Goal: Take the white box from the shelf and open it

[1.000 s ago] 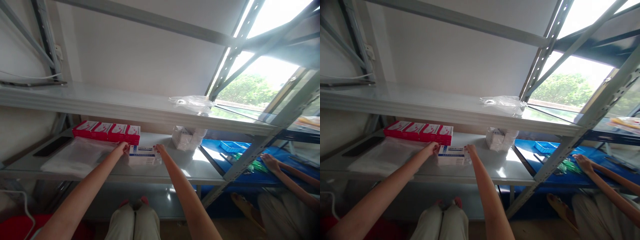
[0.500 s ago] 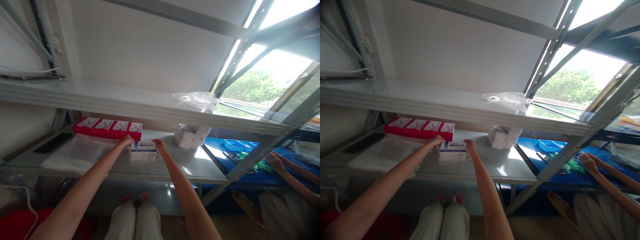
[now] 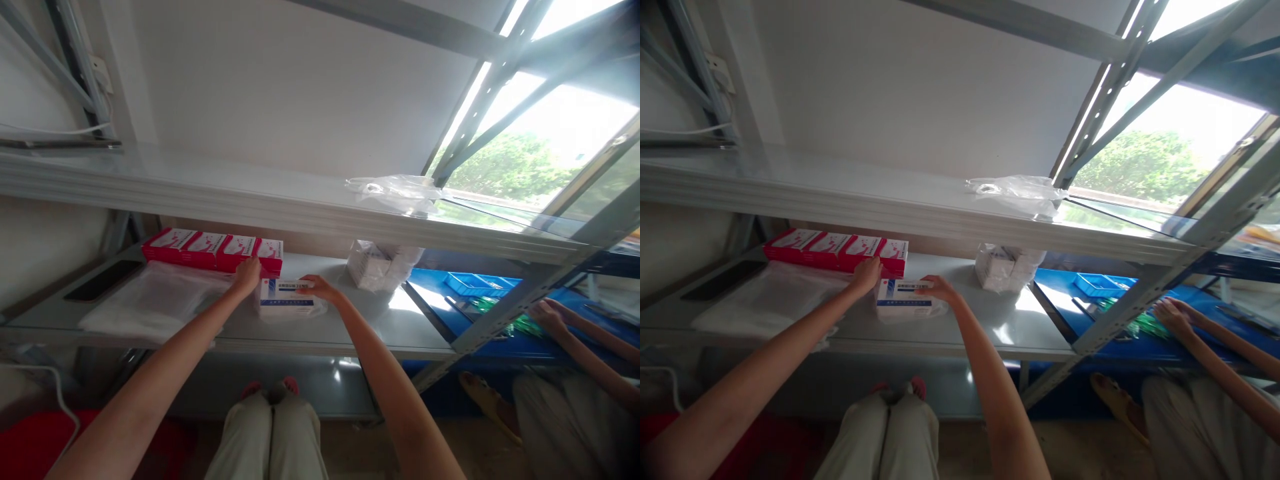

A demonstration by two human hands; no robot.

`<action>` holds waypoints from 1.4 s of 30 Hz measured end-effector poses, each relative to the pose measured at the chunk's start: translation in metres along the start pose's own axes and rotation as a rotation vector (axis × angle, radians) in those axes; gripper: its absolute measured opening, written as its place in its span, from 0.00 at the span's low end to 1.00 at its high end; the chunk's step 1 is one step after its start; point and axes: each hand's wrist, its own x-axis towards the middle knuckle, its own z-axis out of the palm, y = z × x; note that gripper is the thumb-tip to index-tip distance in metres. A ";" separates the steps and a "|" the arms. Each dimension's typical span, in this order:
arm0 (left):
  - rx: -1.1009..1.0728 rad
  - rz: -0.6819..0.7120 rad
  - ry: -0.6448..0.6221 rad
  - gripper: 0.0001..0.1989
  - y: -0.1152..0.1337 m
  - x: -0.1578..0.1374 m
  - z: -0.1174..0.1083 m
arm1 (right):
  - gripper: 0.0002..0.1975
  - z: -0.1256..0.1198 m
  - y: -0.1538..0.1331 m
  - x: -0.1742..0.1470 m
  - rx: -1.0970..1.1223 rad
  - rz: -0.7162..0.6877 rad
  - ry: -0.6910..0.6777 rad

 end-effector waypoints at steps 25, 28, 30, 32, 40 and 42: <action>-0.958 -0.167 -0.245 0.17 0.025 -0.029 -0.109 | 0.22 -0.059 -0.065 -0.070 0.273 -0.203 0.249; -1.062 -0.123 -0.229 0.17 0.043 -0.024 -0.105 | 0.20 -0.061 -0.084 -0.065 0.246 -0.308 0.244; -1.058 -0.024 -0.188 0.20 0.048 -0.025 -0.101 | 0.20 -0.058 -0.089 -0.060 0.205 -0.334 0.241; -0.970 0.085 -0.122 0.23 0.047 -0.029 -0.099 | 0.19 -0.053 -0.090 -0.056 0.127 -0.342 0.253; -0.834 0.115 -0.090 0.30 0.016 -0.055 -0.103 | 0.13 -0.026 -0.113 -0.074 -0.574 -0.359 0.653; -0.843 0.079 -0.116 0.35 0.009 -0.058 -0.098 | 0.13 -0.018 -0.122 -0.066 -0.536 -0.472 0.530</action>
